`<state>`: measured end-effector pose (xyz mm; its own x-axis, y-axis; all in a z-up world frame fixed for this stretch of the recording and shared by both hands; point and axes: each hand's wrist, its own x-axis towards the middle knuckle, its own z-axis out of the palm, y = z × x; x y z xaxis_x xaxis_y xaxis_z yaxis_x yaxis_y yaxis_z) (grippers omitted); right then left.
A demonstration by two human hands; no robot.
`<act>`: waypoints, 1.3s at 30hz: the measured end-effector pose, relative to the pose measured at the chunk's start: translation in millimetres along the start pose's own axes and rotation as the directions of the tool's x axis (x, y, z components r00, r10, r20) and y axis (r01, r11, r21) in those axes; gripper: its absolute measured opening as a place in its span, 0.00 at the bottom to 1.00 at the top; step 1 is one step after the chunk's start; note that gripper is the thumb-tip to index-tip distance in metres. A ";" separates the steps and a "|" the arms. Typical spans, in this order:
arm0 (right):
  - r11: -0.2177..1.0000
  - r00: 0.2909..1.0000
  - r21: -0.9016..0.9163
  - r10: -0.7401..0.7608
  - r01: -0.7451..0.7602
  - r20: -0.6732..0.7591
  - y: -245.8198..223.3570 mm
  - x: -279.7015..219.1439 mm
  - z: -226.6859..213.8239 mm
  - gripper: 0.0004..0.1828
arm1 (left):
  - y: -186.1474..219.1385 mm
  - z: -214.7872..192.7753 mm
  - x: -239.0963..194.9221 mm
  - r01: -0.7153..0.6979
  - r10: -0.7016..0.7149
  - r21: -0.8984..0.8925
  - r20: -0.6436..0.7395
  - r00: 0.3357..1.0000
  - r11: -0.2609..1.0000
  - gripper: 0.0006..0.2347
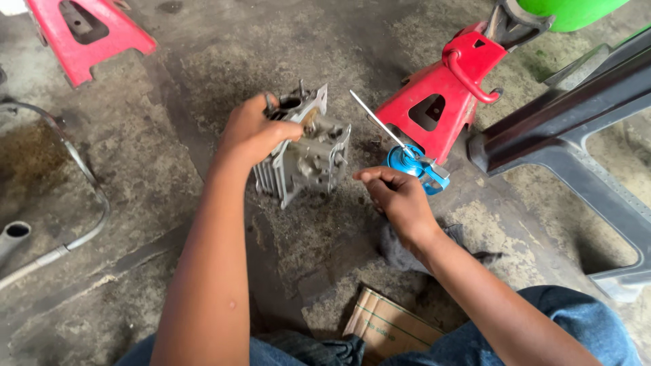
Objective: The person cleans a metal engine cylinder block using a blue oil can and a grey rag. They spray oil into the cylinder bore and wipe the interior and exterior surfaces repeatedly, rotating the block to access different areas.
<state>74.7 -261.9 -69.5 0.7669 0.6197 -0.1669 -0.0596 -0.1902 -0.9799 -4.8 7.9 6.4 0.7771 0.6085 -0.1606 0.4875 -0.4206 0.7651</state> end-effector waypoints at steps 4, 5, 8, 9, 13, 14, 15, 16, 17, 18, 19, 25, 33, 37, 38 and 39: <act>0.985 0.985 0.024 -0.169 0.168 0.035 -3.0 -5.1 -0.9 0.14 | -3.4 0.5 1.5 -0.021 0.021 0.005 0.084 0.996 1.000 0.23; 0.980 0.980 0.037 -0.196 0.196 0.020 -3.8 -6.6 0.7 0.15 | 0.5 3.8 -0.6 -0.011 0.009 0.018 0.102 0.995 1.000 0.24; 0.948 0.959 0.144 -0.285 0.283 -0.009 -7.1 -6.9 9.3 0.10 | 19.4 12.1 -6.2 -0.036 0.031 0.048 0.102 0.994 0.998 0.23; 0.947 0.952 0.102 -0.305 0.306 -0.020 -6.7 -9.2 12.6 0.08 | 23.6 12.2 -9.9 -0.036 0.029 0.064 0.102 0.994 0.997 0.22; 0.941 0.938 -0.042 -0.338 0.336 -0.073 0.2 -21.9 13.4 0.06 | 38.5 22.4 -13.7 -0.029 0.016 0.089 0.141 0.990 0.996 0.21; 0.942 0.939 -0.056 -0.333 0.330 -0.083 1.8 -23.3 14.1 0.06 | 38.8 22.6 -14.0 -0.018 0.003 0.097 0.155 0.988 0.995 0.21; 0.927 0.924 -0.103 -0.370 0.360 -0.096 1.9 -23.1 13.0 0.05 | 39.3 23.9 -13.9 -0.028 0.012 0.100 0.161 0.987 0.995 0.21; 0.910 0.908 -0.145 -0.404 0.388 -0.107 1.0 -22.5 13.2 0.05 | 39.4 24.6 -13.5 -0.036 0.018 0.107 0.167 0.986 0.994 0.22; 0.891 0.891 -0.187 -0.439 0.414 -0.117 -0.8 -23.3 13.9 0.04 | 38.7 25.0 -13.5 -0.044 0.023 0.115 0.173 0.985 0.992 0.22; 0.868 0.872 -0.228 -0.475 0.441 -0.118 -4.1 -23.9 14.3 0.05 | 38.5 24.8 -12.3 -0.038 0.012 0.137 0.188 0.982 0.990 0.23; 0.843 0.852 -0.269 -0.510 0.467 -0.118 -8.2 -25.3 15.0 0.05 | 37.6 24.6 -11.0 -0.033 0.000 0.160 0.202 0.979 0.987 0.25; 0.695 0.763 -0.457 -0.644 0.555 -0.054 -26.9 -38.3 14.8 0.09 | 16.7 26.2 -5.6 0.100 -0.124 0.085 0.346 0.930 0.991 0.21; 0.680 0.751 -0.516 -0.652 0.521 -0.101 -29.4 -41.0 9.1 0.08 | 26.2 32.5 -16.1 0.081 -0.113 0.111 0.325 0.939 0.991 0.22; 0.570 0.693 -0.546 -0.721 0.614 0.026 -38.1 -38.0 4.4 0.10 | 29.8 27.7 -16.1 0.135 -0.159 0.104 0.282 0.946 0.985 0.21; 0.538 0.674 -0.557 -0.737 0.633 0.055 -39.3 -38.3 2.1 0.11 | 29.6 28.7 -14.3 0.141 -0.161 0.093 0.279 0.947 0.986 0.21; 0.546 0.677 -0.536 -0.733 0.644 0.065 -39.8 -38.3 1.3 0.11 | 27.6 28.9 -13.3 0.129 -0.146 0.079 0.283 0.948 0.988 0.21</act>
<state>46.9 -277.2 -24.3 0.5207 0.6086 0.5987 0.8039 -0.1133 -0.5839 9.9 -31.2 11.7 0.7779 0.4480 -0.4406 0.6137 -0.3908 0.6861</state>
